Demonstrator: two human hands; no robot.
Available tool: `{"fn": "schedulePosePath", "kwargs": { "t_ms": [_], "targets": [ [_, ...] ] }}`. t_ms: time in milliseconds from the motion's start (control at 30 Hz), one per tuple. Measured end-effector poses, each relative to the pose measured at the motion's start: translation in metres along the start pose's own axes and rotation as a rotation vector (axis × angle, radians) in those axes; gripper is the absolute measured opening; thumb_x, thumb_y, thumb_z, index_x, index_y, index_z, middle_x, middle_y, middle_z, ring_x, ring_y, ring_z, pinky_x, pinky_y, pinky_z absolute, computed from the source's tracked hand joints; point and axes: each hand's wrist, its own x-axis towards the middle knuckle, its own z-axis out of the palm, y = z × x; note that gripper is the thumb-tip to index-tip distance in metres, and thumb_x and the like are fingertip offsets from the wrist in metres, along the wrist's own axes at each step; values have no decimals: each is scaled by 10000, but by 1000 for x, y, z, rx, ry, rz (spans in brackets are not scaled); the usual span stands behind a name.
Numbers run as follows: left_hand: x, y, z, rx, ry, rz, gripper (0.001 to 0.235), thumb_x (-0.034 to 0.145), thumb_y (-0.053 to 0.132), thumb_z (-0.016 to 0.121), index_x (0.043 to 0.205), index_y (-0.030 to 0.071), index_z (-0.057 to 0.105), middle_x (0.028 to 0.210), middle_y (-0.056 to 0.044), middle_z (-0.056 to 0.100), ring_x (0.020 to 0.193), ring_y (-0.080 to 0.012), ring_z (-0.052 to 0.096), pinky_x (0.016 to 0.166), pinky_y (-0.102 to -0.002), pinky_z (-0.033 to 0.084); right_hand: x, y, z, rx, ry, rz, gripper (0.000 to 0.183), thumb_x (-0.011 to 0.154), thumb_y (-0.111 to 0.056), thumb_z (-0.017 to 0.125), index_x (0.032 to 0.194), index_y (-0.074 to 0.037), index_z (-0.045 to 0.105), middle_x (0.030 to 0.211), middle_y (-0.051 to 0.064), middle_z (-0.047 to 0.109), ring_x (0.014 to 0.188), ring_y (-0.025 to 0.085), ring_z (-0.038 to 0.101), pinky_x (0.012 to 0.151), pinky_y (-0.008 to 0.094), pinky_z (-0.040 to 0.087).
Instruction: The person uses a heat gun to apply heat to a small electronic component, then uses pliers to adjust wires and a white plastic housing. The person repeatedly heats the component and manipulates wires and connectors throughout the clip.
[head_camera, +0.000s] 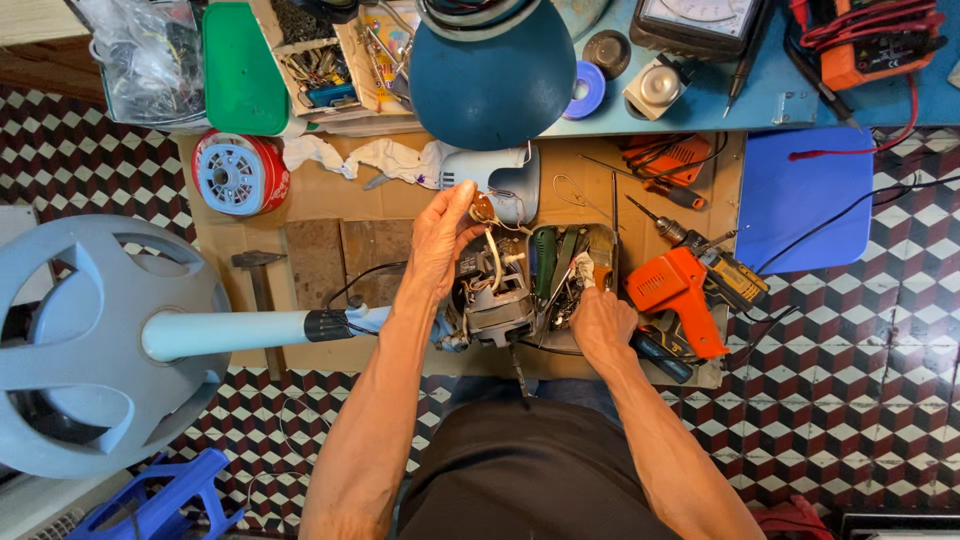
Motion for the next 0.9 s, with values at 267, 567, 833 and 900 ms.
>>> {"fn": "schedulePosePath", "kwargs": {
  "t_ms": [267, 567, 833, 900],
  "targets": [
    [4, -14, -4, -23, 48, 37, 435, 938, 439, 703, 1150, 60, 679, 1045, -44, 726, 910, -141, 679, 811, -290, 558, 14, 1, -7, -25, 18, -18, 205, 799, -155, 707, 888, 24, 755, 877, 271, 719, 828, 443, 720, 731, 542, 570],
    [7, -19, -12, -76, 49, 5, 430, 912, 478, 713, 1120, 103, 682, 1030, -25, 719, 895, -130, 673, 790, -270, 535, -47, 12, -27, -44, -13, 52, 246, 891, -230, 672, 898, 8, 736, 868, 253, 731, 832, 427, 728, 745, 535, 564],
    [15, -17, -20, -147, 27, -53, 447, 903, 484, 729, 1115, 95, 672, 1024, -39, 713, 912, -139, 677, 799, -282, 560, -57, 54, -16, -126, -280, 182, 173, 828, -68, 656, 974, -22, 738, 999, 201, 754, 951, 385, 743, 809, 485, 582],
    [14, -19, -21, -167, 11, -52, 448, 897, 479, 733, 1117, 93, 676, 1019, -38, 710, 909, -141, 676, 798, -286, 564, -58, 64, -9, -125, -312, 210, 208, 809, -92, 698, 1004, -26, 729, 1034, 203, 745, 999, 389, 724, 831, 484, 575]
  ]
}}
